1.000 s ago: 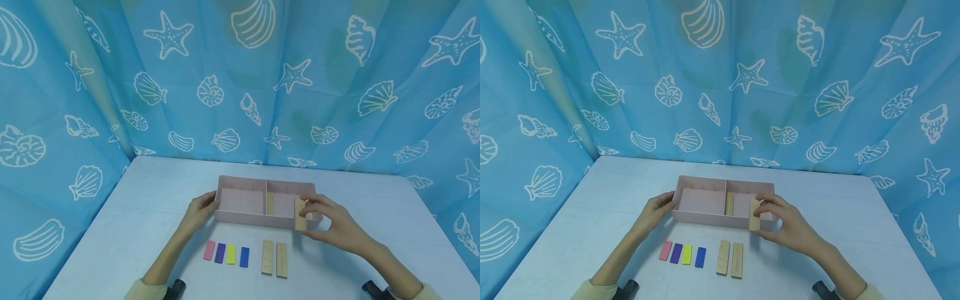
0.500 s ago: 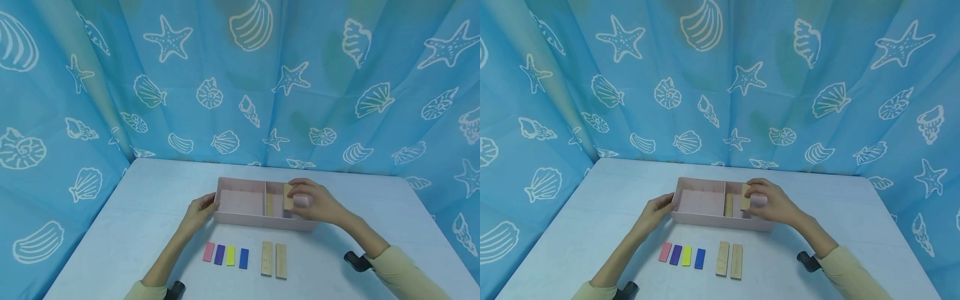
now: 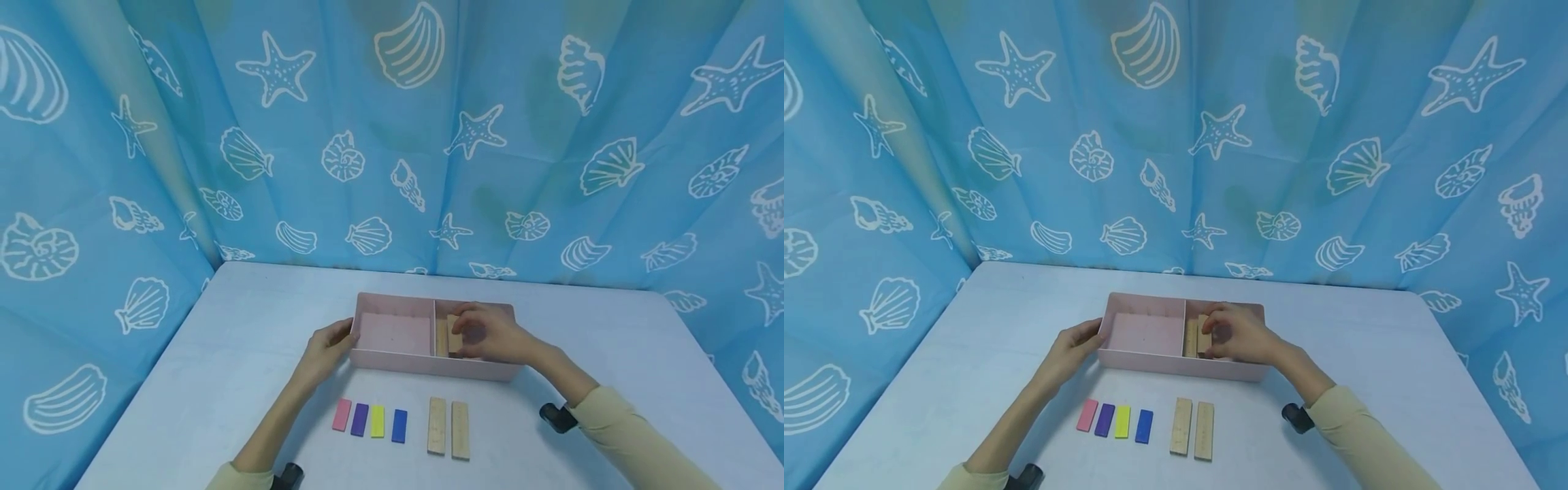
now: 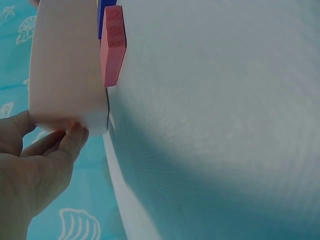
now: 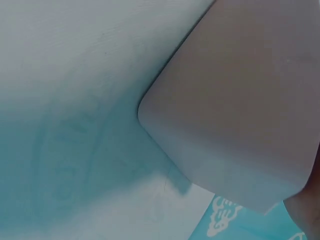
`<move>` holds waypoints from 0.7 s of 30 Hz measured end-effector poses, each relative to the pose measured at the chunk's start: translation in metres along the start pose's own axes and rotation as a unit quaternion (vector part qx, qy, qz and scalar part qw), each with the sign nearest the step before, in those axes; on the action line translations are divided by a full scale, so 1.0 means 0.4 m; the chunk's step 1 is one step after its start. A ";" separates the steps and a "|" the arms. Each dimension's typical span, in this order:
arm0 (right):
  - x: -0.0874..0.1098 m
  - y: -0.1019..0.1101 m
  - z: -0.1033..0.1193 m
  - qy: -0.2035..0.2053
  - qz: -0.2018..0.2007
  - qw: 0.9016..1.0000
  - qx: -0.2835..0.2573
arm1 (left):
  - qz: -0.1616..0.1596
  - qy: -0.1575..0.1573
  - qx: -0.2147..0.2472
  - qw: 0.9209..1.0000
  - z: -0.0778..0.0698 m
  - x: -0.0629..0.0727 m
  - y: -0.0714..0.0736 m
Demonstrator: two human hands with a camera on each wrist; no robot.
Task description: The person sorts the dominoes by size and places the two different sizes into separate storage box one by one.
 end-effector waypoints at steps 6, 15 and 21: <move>-0.011 -0.015 0.000 -0.004 0.019 1.000 0.024 | -0.002 0.004 0.004 1.000 -0.001 -0.002 -0.002; -0.017 -0.025 0.000 -0.010 0.033 0.999 0.027 | -0.004 0.001 0.003 1.000 -0.006 -0.001 0.000; -0.022 -0.033 -0.003 -0.009 0.040 0.999 0.036 | -0.004 0.004 0.000 1.000 -0.002 0.001 -0.002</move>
Point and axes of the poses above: each hand's wrist, its own x-axis away from the middle knuckle, its own y-axis out of the back of the hand, z = x × y, the point moved 5 cm from there along -x, towards the middle knuckle, and after that the axes turned 7 degrees about y, right-handed, at the moved point
